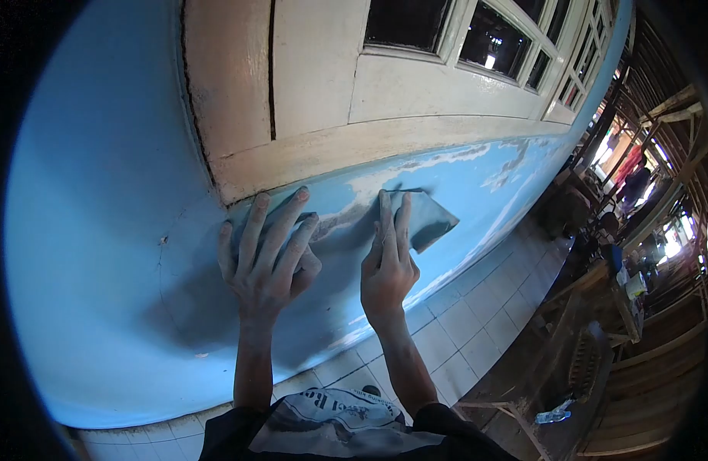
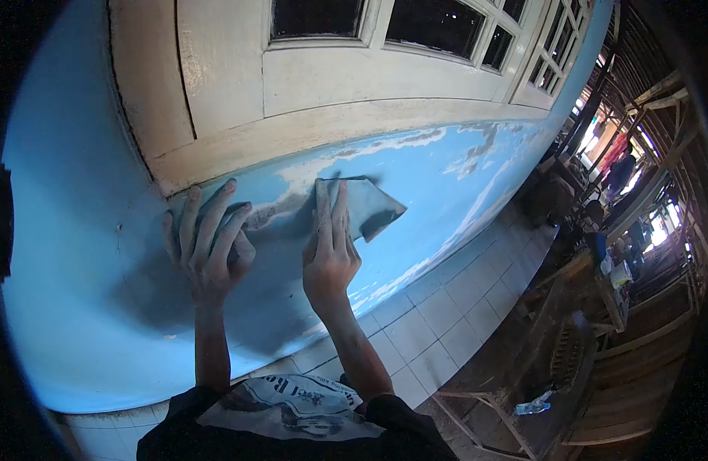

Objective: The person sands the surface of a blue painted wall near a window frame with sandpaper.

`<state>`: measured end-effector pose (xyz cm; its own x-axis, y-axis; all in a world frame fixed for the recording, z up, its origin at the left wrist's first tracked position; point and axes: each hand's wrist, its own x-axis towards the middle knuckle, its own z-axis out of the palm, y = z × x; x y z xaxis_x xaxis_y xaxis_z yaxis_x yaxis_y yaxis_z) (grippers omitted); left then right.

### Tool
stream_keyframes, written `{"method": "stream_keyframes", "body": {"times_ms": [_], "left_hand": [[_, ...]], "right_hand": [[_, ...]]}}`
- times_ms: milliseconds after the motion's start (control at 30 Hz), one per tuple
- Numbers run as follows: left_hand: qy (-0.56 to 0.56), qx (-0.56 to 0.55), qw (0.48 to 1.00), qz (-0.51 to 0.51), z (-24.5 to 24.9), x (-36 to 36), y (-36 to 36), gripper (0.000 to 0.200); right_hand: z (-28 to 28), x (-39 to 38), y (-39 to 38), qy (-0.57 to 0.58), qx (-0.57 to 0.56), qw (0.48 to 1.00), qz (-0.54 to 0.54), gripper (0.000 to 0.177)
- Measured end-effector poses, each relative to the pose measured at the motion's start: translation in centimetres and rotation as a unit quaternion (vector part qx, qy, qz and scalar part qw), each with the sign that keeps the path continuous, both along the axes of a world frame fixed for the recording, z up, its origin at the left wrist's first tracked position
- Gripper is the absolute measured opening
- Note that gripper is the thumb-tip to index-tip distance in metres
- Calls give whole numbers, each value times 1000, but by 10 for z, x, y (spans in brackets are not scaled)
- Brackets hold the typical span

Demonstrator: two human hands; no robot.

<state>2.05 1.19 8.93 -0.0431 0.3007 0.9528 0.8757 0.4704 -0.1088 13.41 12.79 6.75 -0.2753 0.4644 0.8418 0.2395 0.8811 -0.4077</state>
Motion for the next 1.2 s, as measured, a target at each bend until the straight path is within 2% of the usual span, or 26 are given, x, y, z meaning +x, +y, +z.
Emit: {"method": "stream_keyframes", "body": {"times_ms": [200,333,500,567,600,767,833,867,900,967,1000,1033,1100,1200], "left_hand": [[2,8,1000,-8,1,0,1,28],[-8,0,1000,-10,0,1,1,28],[7,6,1000,-8,-1,-1,1,29],[6,4,1000,-6,2,0,1,29],[5,4,1000,-1,1,1,0,30],[24,15,1000,-6,1,-1,1,29],[21,11,1000,-6,0,-1,1,29],[23,14,1000,-6,0,-1,1,29],[27,19,999,-5,1,-1,2,29],[27,29,999,-5,3,0,4,29],[24,33,999,-4,3,1,4,29],[24,32,999,-5,3,0,6,29],[30,47,998,8,1,0,7,28],[47,65,997,20,-1,-2,10,28]], "right_hand": [[-4,-1,0,-14,20,1000,-5,50],[15,-5,0,11,4,1000,-17,54],[4,-1,1,-5,10,1000,-10,50],[22,-3,1,15,-44,998,-33,46],[19,-6,10,30,15,998,-56,45],[2,2,10,11,60,997,-48,50],[10,14,28,-38,-84,989,-118,54],[12,15,47,-4,-17,990,-142,58],[10,14,48,-4,-17,990,-143,58],[6,11,48,-13,13,990,-141,60],[-2,15,46,-42,80,982,-164,61],[1,21,50,-42,79,982,-164,61],[16,38,63,-104,-8,983,-149,59],[-2,37,65,-84,54,991,-91,58]]}}
